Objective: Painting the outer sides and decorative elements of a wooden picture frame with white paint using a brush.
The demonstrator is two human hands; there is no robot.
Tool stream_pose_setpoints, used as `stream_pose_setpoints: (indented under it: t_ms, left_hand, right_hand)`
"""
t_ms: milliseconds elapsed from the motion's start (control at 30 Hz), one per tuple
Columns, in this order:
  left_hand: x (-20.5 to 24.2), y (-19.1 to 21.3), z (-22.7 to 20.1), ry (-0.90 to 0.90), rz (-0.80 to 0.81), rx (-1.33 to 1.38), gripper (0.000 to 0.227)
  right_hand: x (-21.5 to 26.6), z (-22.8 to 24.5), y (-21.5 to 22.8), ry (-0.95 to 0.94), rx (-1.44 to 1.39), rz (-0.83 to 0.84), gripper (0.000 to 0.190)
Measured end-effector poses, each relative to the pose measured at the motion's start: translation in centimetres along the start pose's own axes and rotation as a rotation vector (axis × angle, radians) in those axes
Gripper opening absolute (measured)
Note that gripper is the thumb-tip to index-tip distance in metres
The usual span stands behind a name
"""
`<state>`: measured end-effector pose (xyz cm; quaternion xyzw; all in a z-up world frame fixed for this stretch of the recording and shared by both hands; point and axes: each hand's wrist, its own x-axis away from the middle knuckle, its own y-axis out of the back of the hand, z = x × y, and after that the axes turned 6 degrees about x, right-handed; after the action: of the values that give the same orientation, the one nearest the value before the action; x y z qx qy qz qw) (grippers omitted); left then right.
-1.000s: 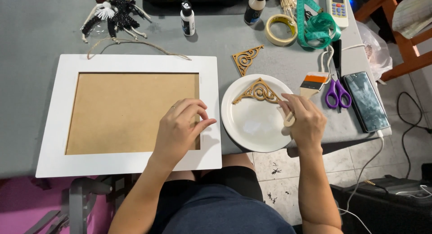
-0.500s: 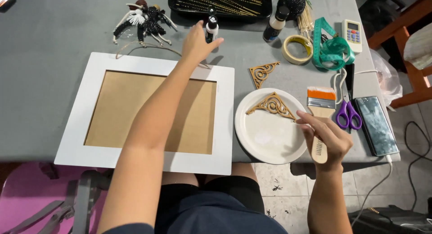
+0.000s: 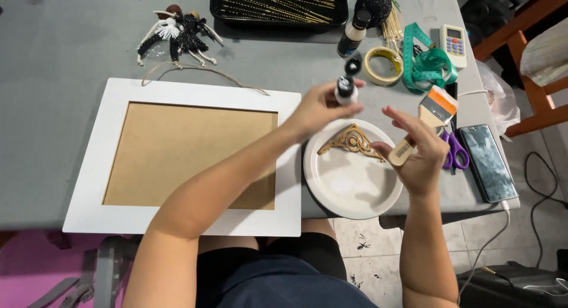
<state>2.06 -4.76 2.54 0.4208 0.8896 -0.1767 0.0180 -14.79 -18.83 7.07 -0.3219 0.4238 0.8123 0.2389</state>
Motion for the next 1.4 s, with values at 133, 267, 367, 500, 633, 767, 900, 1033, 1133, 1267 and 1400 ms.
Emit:
stream_pose_setpoints:
  t_ms: [133,267,367,500,633,767,900,1033,1133,1267,1400]
  left_hand:
    - [3.7,-4.7,-1.9,-0.051,0.081,0.096,0.055]
    - [5.4,-7.0,-0.6,-0.04,0.085,0.179,0.074]
    - [6.2,-7.6,-0.5,-0.074,0.08,0.127,0.067]
    - [8.0,-6.1,-2.8,-0.047,0.205,-0.28,0.114]
    - [13.8,-3.3,-7.3,-0.053,0.289,-0.446,0.084]
    - [20.1,-1.0,-9.3,-0.125,0.228,-0.556,0.049]
    - [25.9,0.2,-8.2,-0.046,0.104,-0.635,0.041]
    - [30.0,0.4,-7.0,-0.196,0.008,-0.663,0.036]
    - [32.4,0.8,-5.9,-0.22,0.038,-0.687,0.033]
    - [33.7,3.0,-2.6,0.253,-0.085,-0.371,0.032]
    - [35.4,8.4,4.1,0.484,-0.533,-0.063,0.042]
  right_hand:
    - [0.3,1.2,-0.2,-0.049,0.133,0.031,0.054]
    - [1.9,1.0,0.4,-0.09,0.201,-0.016,0.033]
    - [2.8,0.8,1.0,-0.115,0.18,-0.012,0.032]
    - [4.4,-0.9,1.7,-0.103,0.235,0.017,0.046]
    - [3.9,-1.4,3.2,0.013,0.314,0.028,0.037]
    - [4.0,-2.6,5.6,0.318,0.544,0.185,0.029]
    - [1.7,-1.5,6.1,0.605,0.555,0.319,0.028]
    - [0.6,-1.5,6.5,0.719,0.665,0.306,0.029]
    - [0.3,-3.0,6.9,0.748,0.701,0.259,0.028]
    - [-0.9,-0.1,6.1,0.89,0.597,0.305,0.027]
    - [0.8,-3.7,7.2,0.724,0.61,0.146,0.022]
